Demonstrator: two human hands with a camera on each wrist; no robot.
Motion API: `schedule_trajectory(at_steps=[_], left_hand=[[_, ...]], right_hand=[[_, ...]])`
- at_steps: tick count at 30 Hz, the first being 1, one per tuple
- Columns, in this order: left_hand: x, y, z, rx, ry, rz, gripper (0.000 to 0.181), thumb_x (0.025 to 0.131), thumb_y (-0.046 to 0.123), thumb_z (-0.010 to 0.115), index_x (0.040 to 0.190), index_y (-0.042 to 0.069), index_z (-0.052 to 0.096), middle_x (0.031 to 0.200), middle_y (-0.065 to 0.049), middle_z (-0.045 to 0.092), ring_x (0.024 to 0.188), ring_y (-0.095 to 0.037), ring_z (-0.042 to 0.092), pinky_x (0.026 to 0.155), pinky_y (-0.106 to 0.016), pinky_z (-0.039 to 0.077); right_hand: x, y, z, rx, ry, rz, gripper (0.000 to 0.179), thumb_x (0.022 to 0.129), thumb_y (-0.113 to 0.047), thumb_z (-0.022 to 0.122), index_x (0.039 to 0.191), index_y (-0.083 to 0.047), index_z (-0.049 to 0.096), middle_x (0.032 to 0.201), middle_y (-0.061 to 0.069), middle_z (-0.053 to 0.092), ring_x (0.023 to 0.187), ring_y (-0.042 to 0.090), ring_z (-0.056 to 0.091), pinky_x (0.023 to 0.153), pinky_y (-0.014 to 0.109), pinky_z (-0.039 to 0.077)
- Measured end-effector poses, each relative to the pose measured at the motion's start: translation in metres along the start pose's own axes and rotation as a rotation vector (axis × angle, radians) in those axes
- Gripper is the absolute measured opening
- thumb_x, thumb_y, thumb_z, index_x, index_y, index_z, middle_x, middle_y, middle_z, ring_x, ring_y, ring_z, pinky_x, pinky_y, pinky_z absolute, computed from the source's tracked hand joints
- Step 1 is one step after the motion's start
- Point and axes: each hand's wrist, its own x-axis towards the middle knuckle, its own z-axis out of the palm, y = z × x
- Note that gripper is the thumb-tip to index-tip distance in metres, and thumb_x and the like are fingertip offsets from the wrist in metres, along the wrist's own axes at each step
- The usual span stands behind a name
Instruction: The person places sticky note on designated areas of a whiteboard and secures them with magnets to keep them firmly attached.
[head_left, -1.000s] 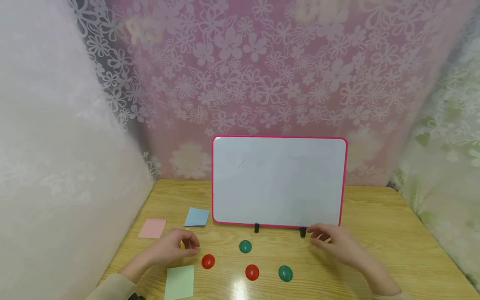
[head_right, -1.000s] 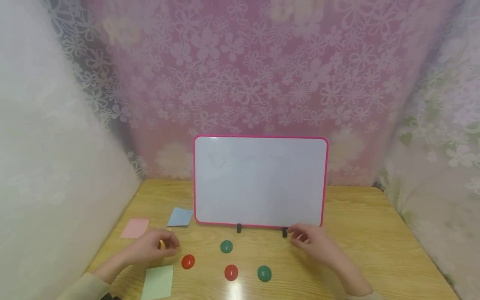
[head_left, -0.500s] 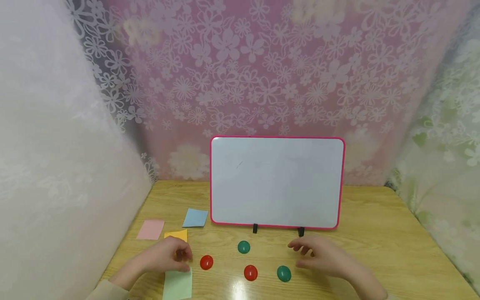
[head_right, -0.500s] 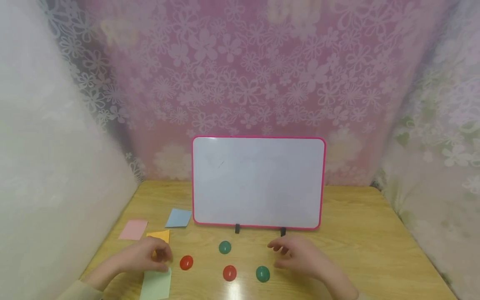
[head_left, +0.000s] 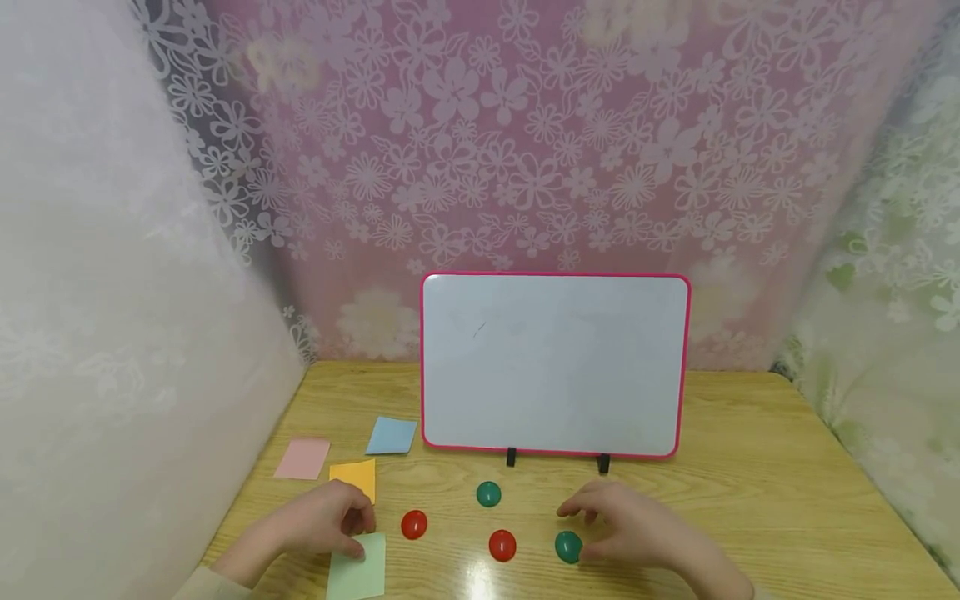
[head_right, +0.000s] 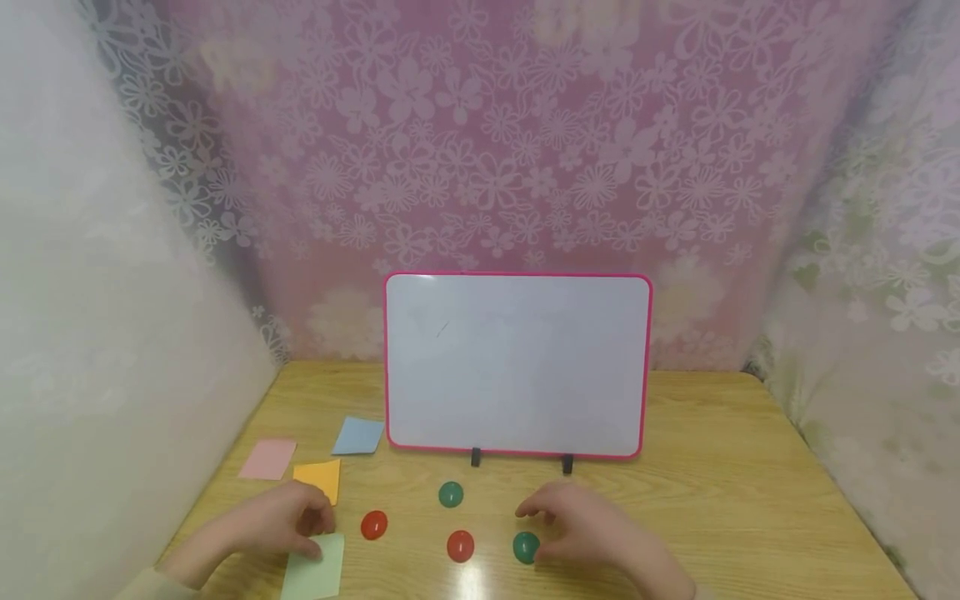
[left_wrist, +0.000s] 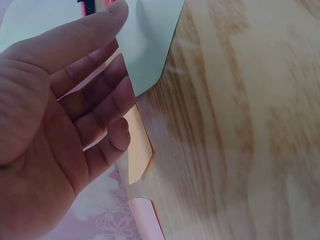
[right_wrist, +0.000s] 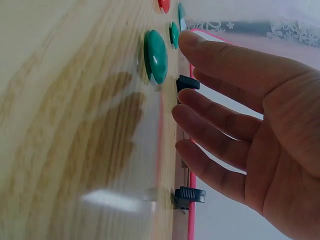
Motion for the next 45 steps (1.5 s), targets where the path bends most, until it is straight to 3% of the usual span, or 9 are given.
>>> schedule_trajectory(at_steps=[8,22,27,37,45], left_hand=[[-0.003,-0.001,0.000,0.002,-0.004,-0.035,0.023,0.081,0.012,0.094,0.092,0.019,0.075,0.083,0.011,0.066,0.075,-0.005,0.057,0.069,-0.025,0.051],[-0.006,-0.007,0.004,0.047,0.030,-0.049,0.021,0.084,0.007,0.090,0.086,0.022,0.075,0.080,0.016,0.061,0.071,0.000,0.055,0.066,-0.025,0.051],[-0.005,-0.008,0.004,0.051,0.030,-0.052,0.018,0.089,0.012,0.088,0.085,0.024,0.074,0.080,0.017,0.062,0.071,0.000,0.055,0.066,-0.025,0.051],[-0.005,-0.009,0.005,0.024,0.013,-0.040,0.017,0.092,0.010,0.084,0.085,0.022,0.074,0.078,0.017,0.064,0.070,0.002,0.054,0.066,-0.024,0.051],[-0.006,-0.013,0.005,0.004,-0.008,-0.035,0.019,0.089,0.005,0.084,0.089,0.022,0.075,0.078,0.016,0.063,0.070,0.001,0.054,0.065,-0.024,0.051]], right_hand=[[0.003,-0.002,0.006,0.003,-0.061,0.067,0.047,0.082,-0.029,0.094,0.125,-0.023,0.077,0.117,-0.015,0.067,0.096,0.003,0.062,0.085,0.031,0.057],[0.007,-0.006,0.011,-0.035,-0.088,0.097,0.040,0.082,-0.030,0.094,0.118,-0.029,0.077,0.113,-0.021,0.064,0.095,0.001,0.060,0.089,0.033,0.057],[0.010,-0.005,0.014,-0.032,-0.090,0.082,0.037,0.083,-0.024,0.094,0.116,-0.028,0.078,0.109,-0.022,0.064,0.096,0.000,0.059,0.090,0.032,0.057],[0.011,-0.007,0.015,-0.024,-0.080,0.054,0.031,0.080,-0.011,0.093,0.106,-0.023,0.080,0.099,-0.018,0.062,0.084,0.000,0.058,0.077,0.025,0.056],[0.012,-0.013,0.014,-0.060,-0.075,0.053,0.030,0.079,-0.007,0.092,0.105,-0.019,0.081,0.097,-0.018,0.062,0.083,-0.001,0.056,0.077,0.025,0.055]])
